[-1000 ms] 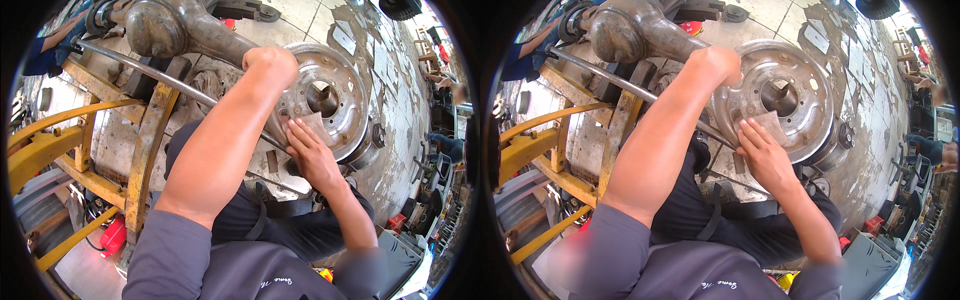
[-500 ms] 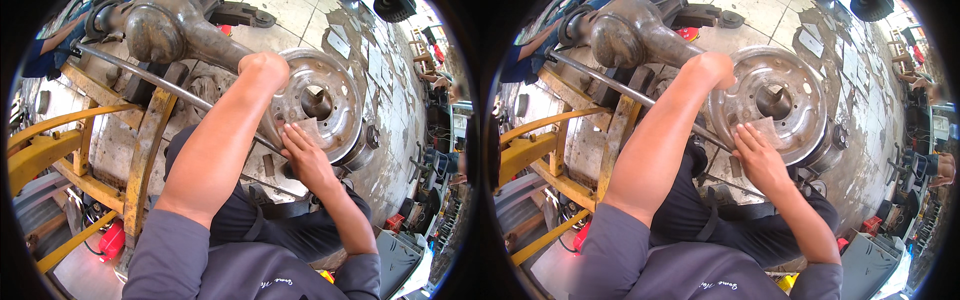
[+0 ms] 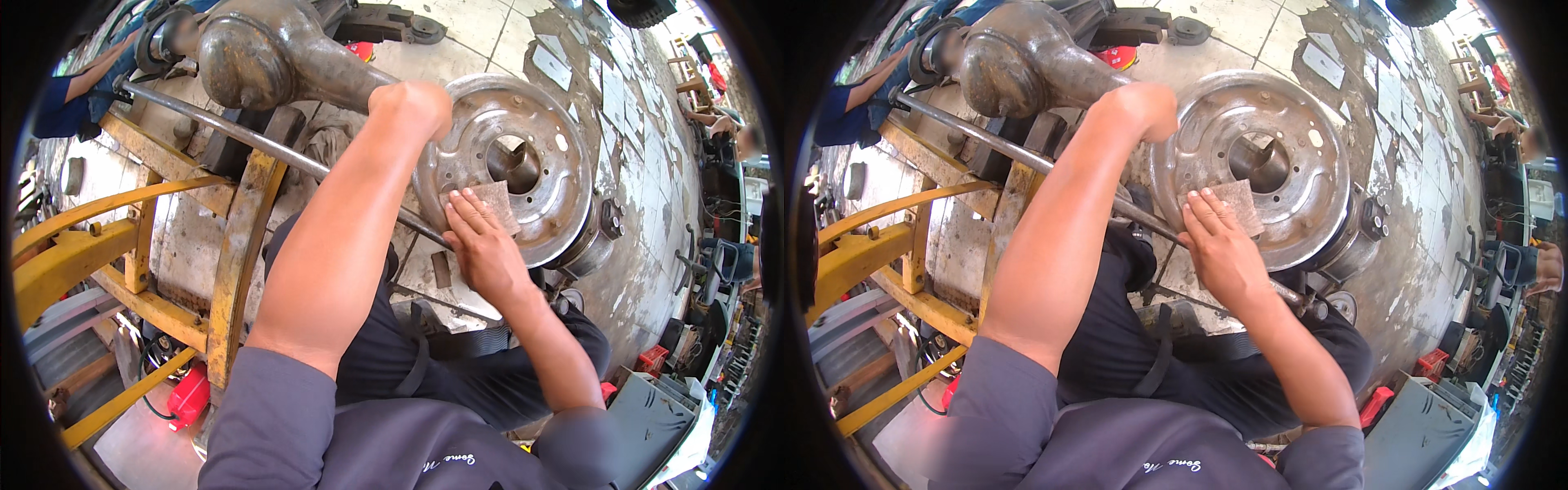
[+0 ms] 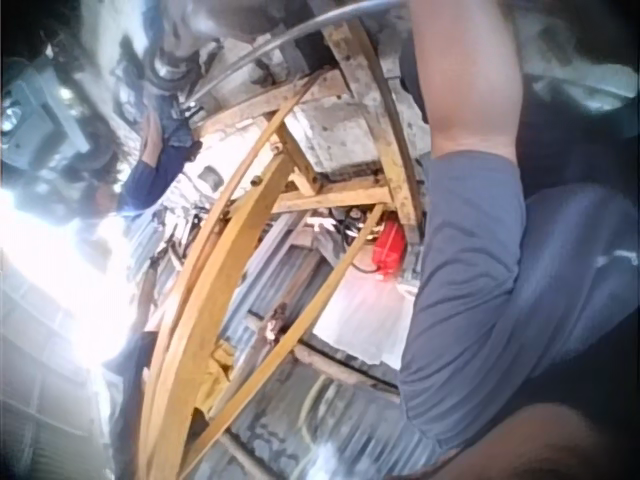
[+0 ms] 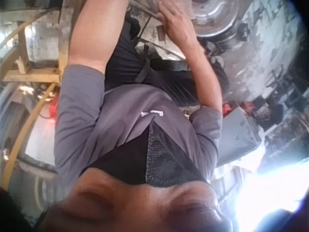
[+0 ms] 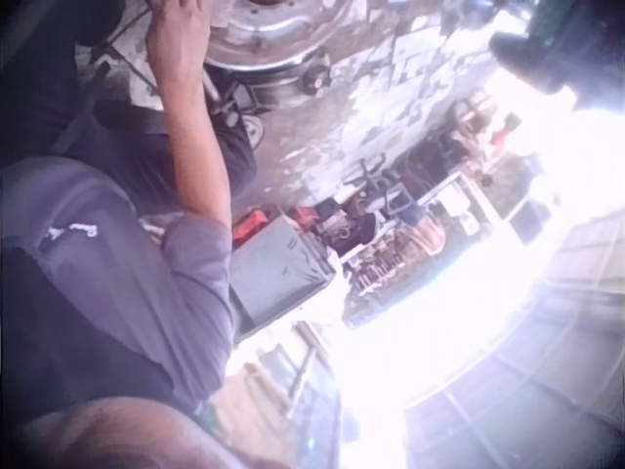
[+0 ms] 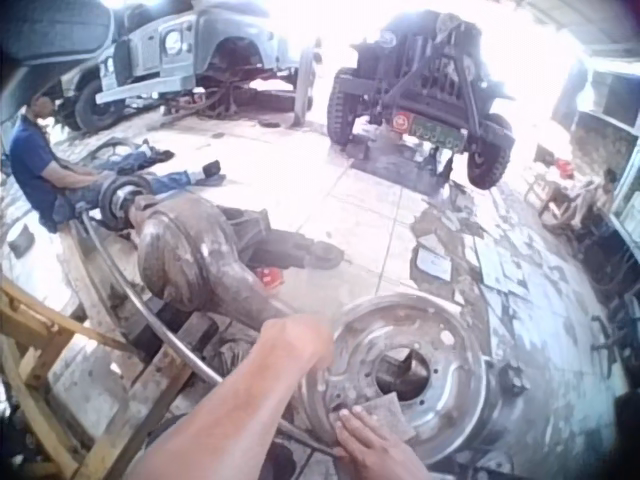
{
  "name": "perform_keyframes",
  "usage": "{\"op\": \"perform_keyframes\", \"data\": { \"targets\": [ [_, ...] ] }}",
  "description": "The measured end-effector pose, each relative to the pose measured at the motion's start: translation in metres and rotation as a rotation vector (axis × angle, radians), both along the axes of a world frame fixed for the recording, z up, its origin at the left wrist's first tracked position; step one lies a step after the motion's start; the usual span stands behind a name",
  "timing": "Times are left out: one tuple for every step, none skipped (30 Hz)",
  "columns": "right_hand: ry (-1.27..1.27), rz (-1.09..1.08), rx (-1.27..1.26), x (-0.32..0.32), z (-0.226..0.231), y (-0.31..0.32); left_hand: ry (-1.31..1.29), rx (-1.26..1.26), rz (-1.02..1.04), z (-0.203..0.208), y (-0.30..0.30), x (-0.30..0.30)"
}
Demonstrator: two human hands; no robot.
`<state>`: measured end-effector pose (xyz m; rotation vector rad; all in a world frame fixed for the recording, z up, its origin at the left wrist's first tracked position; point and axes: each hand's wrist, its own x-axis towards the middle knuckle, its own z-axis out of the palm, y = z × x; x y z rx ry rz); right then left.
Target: The person sits on the floor and uses a piece of sandpaper to manually sand the surface of a brake drum mounted on a vehicle axle. They repeatedly rub the sandpaper against the drum's face and inner rim to remove rust and smooth the surface.
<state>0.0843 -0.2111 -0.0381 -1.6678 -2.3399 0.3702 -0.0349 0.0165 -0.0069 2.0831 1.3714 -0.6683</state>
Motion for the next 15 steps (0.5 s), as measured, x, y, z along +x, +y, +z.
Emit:
{"op": "perform_keyframes", "data": {
  "targets": [
    [0.018,0.03,-0.033,0.007,0.005,-0.001,0.0,-0.004,-0.008,-0.003,-0.001,-0.001],
    [0.007,0.042,-0.07,0.013,0.01,-0.006,0.001,-0.008,-0.016,-0.005,-0.002,-0.002],
    [-0.01,0.054,-0.101,0.02,0.017,-0.011,-0.004,-0.006,-0.024,-0.005,-0.001,-0.002],
    [-0.027,0.066,-0.131,0.023,0.02,-0.013,-0.023,-0.016,-0.041,-0.006,0.0,-0.002],
    [-0.023,0.063,-0.13,0.023,0.018,-0.012,-0.042,-0.027,-0.059,-0.007,-0.001,-0.002],
    [-0.028,0.041,-0.099,0.019,0.015,-0.009,-0.063,-0.032,-0.08,-0.003,-0.001,-0.001],
    [-0.034,0.016,-0.069,0.009,0.009,-0.007,-0.056,-0.03,-0.074,0.002,-0.003,0.001],
    [-0.04,-0.01,-0.039,0.002,0.005,-0.004,-0.05,-0.027,-0.069,0.006,-0.006,0.003],
    [-0.009,-0.017,-0.038,-0.003,0.004,-0.001,-0.039,-0.028,-0.059,0.009,-0.007,0.002],
    [-0.003,0.002,-0.045,-0.001,0.005,-0.002,-0.046,-0.026,-0.058,0.011,-0.006,0.0],
    [0.002,0.02,-0.053,0.005,0.008,-0.003,-0.053,-0.025,-0.057,0.013,-0.005,-0.003],
    [0.008,0.042,-0.066,0.012,0.011,-0.006,-0.06,-0.03,-0.054,0.011,-0.005,-0.005],
    [0.019,0.039,-0.128,0.019,0.016,-0.011,-0.06,-0.032,-0.057,0.008,-0.005,-0.006],
    [0.013,0.043,-0.14,0.02,0.018,-0.013,-0.06,-0.034,-0.059,0.006,-0.005,-0.007],
    [0.003,0.044,-0.148,0.022,0.02,-0.014,-0.063,-0.032,-0.064,0.008,-0.004,-0.006]
  ]
}}
